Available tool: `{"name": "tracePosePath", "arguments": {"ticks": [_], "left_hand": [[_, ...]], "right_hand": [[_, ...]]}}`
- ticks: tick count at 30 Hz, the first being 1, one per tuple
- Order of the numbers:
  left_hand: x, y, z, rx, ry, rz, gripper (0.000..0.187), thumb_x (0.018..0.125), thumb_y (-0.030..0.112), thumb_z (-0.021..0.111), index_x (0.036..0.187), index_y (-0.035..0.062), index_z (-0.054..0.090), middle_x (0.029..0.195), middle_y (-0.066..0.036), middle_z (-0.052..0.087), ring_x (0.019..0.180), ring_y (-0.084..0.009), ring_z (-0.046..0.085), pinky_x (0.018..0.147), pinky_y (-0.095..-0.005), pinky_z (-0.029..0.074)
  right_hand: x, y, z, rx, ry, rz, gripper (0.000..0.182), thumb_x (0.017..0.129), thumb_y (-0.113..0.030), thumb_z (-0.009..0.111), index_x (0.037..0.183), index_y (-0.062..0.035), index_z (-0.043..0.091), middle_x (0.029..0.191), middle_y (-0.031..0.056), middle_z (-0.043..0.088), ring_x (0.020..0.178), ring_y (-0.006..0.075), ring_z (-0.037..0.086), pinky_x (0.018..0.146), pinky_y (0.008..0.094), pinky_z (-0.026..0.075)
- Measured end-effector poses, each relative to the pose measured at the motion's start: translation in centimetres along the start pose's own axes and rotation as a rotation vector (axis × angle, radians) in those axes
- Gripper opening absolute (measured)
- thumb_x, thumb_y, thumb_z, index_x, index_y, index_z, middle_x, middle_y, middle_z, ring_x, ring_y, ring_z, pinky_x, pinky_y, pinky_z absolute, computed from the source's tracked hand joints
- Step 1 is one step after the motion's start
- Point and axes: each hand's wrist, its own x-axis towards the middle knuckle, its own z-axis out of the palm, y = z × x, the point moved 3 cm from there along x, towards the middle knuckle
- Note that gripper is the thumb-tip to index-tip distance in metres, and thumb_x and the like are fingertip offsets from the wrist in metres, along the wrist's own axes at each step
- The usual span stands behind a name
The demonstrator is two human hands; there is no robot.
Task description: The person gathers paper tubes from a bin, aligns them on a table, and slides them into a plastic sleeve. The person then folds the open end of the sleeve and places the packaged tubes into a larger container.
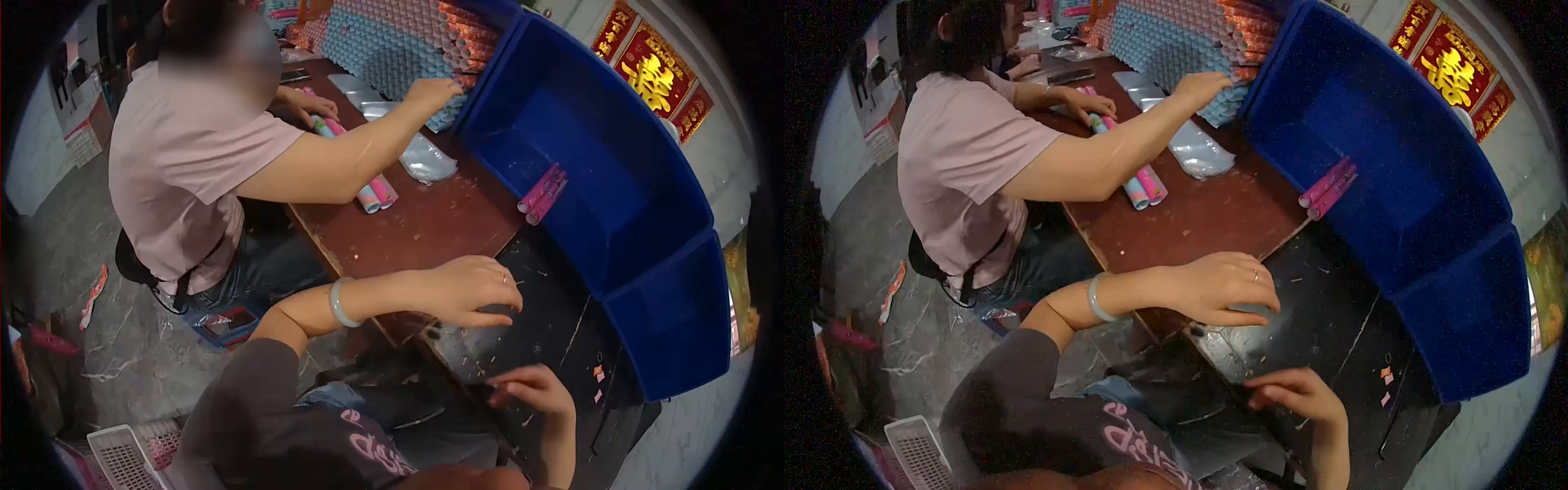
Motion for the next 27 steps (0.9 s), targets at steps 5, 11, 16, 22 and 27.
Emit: {"name": "tracePosePath", "arguments": {"ticks": [5,11,16,22,27], "left_hand": [[2.0,-4.9,0.1,0.17,-0.077,0.017,0.018,0.087,0.024,0.065,0.094,0.0081,0.064,0.092,-0.009,0.064,0.091,-0.0286,0.061,0.083,-0.0397,0.047],[0.9,-8.5,0.1,0.285,-0.02,0.015,0.012,0.083,0.02,0.066,0.086,0.0077,0.065,0.087,-0.009,0.064,0.09,-0.0283,0.061,0.081,-0.0393,0.047],[0.5,-8.1,-0.7,0.27,0.017,-0.007,0.01,0.082,0.017,0.067,0.086,0.0072,0.066,0.087,-0.009,0.064,0.09,-0.0278,0.062,0.08,-0.0376,0.048],[0.4,-7.6,-0.3,0.226,0.133,0.009,0.008,0.079,0.01,0.071,0.085,0.0051,0.068,0.083,-0.009,0.067,0.081,-0.0276,0.063,0.075,-0.0373,0.05],[0.4,-7.3,0.8,0.208,0.087,0.007,0.009,0.078,0.008,0.073,0.084,0.0039,0.068,0.083,-0.009,0.067,0.085,-0.0268,0.064,0.077,-0.0379,0.051]], "right_hand": [[10.5,-1.2,-2.7,-0.145,-0.255,-0.041,0.034,0.1,-0.021,0.052,0.129,-0.0037,0.058,0.105,0.0096,0.069,0.092,0.0144,0.066,0.078,0.028,0.052],[16.5,0.9,-8.4,-0.056,-0.109,-0.007,0.031,0.1,-0.024,0.051,0.118,-0.0013,0.062,0.1,0.0117,0.07,0.088,0.0177,0.068,0.073,0.0283,0.053],[19.5,2.3,-10.6,0.031,-0.039,-0.046,0.023,0.094,-0.018,0.055,0.105,0.0,0.064,0.096,0.0131,0.07,0.084,0.0191,0.068,0.069,0.0281,0.053],[22.3,4.4,-12.0,0.433,0.005,-0.311,0.018,0.094,-0.006,0.053,0.108,0.001,0.063,0.096,0.0104,0.068,0.087,0.0185,0.067,0.07,0.0275,0.054],[22.4,5.7,-12.7,0.608,0.087,-0.314,0.026,0.099,-0.013,0.051,0.119,0.0018,0.057,0.107,0.0094,0.065,0.094,0.0173,0.064,0.081,0.0298,0.053]]}}
